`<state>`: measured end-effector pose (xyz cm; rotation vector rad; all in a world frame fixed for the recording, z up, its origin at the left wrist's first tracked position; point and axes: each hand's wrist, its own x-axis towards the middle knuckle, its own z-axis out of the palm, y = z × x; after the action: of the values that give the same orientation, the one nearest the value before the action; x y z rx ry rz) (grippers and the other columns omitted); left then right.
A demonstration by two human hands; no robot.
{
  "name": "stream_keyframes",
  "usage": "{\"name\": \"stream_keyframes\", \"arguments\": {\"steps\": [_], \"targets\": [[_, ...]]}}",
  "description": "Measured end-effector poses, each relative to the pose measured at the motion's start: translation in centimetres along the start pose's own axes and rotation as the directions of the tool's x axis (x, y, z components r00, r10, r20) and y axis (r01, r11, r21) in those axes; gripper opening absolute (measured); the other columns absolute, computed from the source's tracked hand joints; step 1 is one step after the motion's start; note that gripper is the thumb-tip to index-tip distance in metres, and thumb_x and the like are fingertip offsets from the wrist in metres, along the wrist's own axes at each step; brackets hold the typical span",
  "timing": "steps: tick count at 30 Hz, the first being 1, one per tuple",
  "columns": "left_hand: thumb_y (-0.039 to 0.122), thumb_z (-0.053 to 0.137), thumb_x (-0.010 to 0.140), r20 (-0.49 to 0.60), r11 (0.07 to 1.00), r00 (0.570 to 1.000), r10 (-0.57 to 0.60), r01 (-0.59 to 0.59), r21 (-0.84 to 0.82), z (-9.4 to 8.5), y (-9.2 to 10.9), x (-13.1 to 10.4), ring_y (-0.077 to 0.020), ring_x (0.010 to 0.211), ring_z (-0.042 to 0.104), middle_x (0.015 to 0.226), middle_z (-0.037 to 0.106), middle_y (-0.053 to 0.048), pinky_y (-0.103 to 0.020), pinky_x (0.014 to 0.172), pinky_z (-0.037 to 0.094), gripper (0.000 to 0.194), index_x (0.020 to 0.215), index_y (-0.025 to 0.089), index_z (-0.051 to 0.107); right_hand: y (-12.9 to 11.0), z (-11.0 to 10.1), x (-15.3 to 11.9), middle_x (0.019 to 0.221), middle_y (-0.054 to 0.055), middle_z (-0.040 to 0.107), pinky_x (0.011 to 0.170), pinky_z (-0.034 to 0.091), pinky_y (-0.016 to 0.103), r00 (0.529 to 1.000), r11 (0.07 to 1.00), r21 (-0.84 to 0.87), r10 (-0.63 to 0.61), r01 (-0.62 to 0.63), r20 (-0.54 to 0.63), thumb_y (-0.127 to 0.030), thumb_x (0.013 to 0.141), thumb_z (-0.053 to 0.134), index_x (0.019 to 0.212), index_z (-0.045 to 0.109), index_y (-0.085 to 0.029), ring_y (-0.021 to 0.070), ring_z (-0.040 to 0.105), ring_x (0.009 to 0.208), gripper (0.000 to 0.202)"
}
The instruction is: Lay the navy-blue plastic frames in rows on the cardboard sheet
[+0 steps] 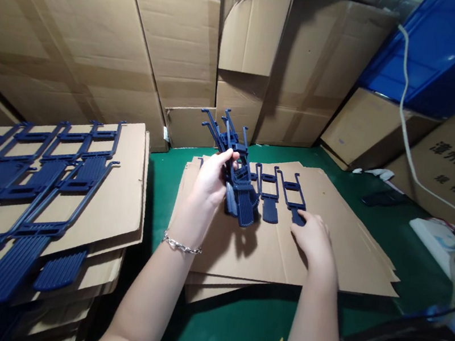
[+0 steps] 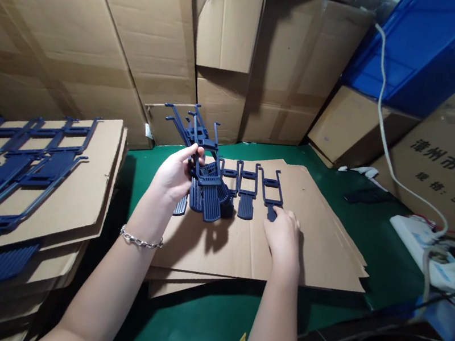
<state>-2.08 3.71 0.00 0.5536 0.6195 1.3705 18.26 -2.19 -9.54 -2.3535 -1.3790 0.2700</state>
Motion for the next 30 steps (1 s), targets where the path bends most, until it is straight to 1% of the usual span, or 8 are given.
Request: {"name": "stream_keyframes", "arguments": {"steps": [4, 6, 10, 13, 15, 22, 26, 30], "targets": [[0.022, 0.065, 0.063, 0.097, 0.998, 0.995, -0.036, 0.03, 0.062, -0.3, -0.5, 0.2, -0.0024, 0.052, 0.048, 0.063, 0.057, 0.004, -0.014, 0.049, 0.039, 0.013, 0.066, 0.014, 0.056, -0.1, 0.2, -0.1, 0.118, 0.008, 0.047, 0.094, 0.034, 0.037, 1.0, 0.998, 0.062, -0.031, 0.031, 0.001, -0.021, 0.074, 0.049, 0.12, 0.053, -0.017, 0.0269, 0.041, 0.108, 0.047], [0.024, 0.067, 0.062, 0.117, 0.996, 0.992, -0.05, 0.041, 0.08, -0.5, -0.7, 0.3, -0.0021, 0.053, 0.049, 0.064, 0.057, 0.004, -0.014, 0.05, 0.04, 0.015, 0.068, 0.015, 0.056, -0.5, 0.0, -0.4, 0.121, 0.009, 0.045, 0.095, 0.031, 0.04, 0.996, 0.993, 0.106, -0.039, 0.048, -0.082, -0.025, 0.075, 0.052, 0.118, 0.055, -0.016, 0.0287, 0.036, 0.112, 0.044], [0.026, 0.067, 0.062, 0.139, 0.993, 0.99, -0.011, -0.006, 0.116, -0.3, -1.1, 0.1, -0.0022, 0.055, 0.049, 0.066, 0.058, 0.003, -0.014, 0.052, 0.041, 0.017, 0.07, 0.015, 0.057, -2.5, -1.0, -2.0, 0.107, 0.008, 0.052, 0.086, 0.04, 0.036, 0.923, 0.861, 0.387, -0.209, 0.33, -0.323, -0.04, 0.077, 0.052, 0.102, 0.061, -0.017, 0.0209, 0.047, 0.097, 0.035], [0.027, 0.065, 0.064, 0.138, 0.985, 0.988, 0.073, -0.093, 0.147, 0.2, -1.5, -0.1, -0.0026, 0.057, 0.05, 0.063, 0.057, 0.002, -0.014, 0.054, 0.043, 0.017, 0.071, 0.014, 0.057, -4.6, -1.2, -3.8, 0.091, 0.006, 0.056, 0.07, 0.046, 0.028, 0.871, 0.66, 0.587, -0.458, 0.468, -0.179, -0.049, 0.075, 0.053, 0.104, 0.058, -0.019, 0.0143, 0.052, 0.078, 0.042], [0.028, 0.063, 0.066, 0.136, 0.972, 0.981, 0.136, -0.159, 0.174, 0.4, -1.6, -0.2, -0.003, 0.057, 0.05, 0.064, 0.057, 0.001, -0.014, 0.055, 0.044, 0.017, 0.072, 0.013, 0.057, -5.7, -0.9, -4.8, 0.094, 0.006, 0.055, 0.069, 0.046, 0.029, 0.837, 0.665, 0.553, -0.533, 0.503, -0.121, -0.052, 0.07, 0.058, 0.111, 0.054, -0.02, 0.0154, 0.052, 0.08, 0.053], [0.033, 0.068, 0.06, 0.093, 0.969, 0.976, 0.195, -0.206, 0.135, 0.4, -2.1, 0.0, -0.0041, 0.057, 0.049, 0.071, 0.06, 0.001, -0.017, 0.054, 0.045, 0.024, 0.071, 0.017, 0.054, -6.3, 0.7, -5.0, 0.085, 0.004, 0.051, 0.058, 0.046, 0.023, 0.897, 0.633, 0.683, -0.436, 0.364, -0.074, -0.044, 0.069, 0.061, 0.125, 0.043, -0.02, 0.0084, 0.046, 0.061, 0.063], [0.031, 0.068, 0.061, 0.063, 0.972, 0.977, 0.203, -0.209, 0.11, 0.5, -3.0, 0.0, -0.0041, 0.061, 0.051, 0.076, 0.062, 0.001, -0.017, 0.058, 0.045, 0.024, 0.075, 0.018, 0.054, -5.8, 1.4, -4.2, 0.101, 0.008, 0.052, 0.067, 0.048, 0.027, 0.894, 0.698, 0.579, -0.426, 0.422, -0.138, -0.029, 0.072, 0.052, 0.128, 0.04, -0.019, 0.0139, 0.052, 0.079, 0.058], [0.032, 0.065, 0.064, 0.037, 0.966, 0.971, 0.238, -0.241, 0.097, 0.8, -3.7, -0.3, -0.0036, 0.063, 0.052, 0.079, 0.062, 0.002, -0.018, 0.062, 0.045, 0.021, 0.076, 0.019, 0.055, -5.6, 1.9, -4.0, 0.119, 0.01, 0.045, 0.082, 0.046, 0.034, 0.843, 0.687, 0.516, -0.516, 0.511, -0.147, -0.02, 0.076, 0.042, 0.138, 0.023, -0.022, 0.0186, 0.049, 0.101, 0.065]]}}
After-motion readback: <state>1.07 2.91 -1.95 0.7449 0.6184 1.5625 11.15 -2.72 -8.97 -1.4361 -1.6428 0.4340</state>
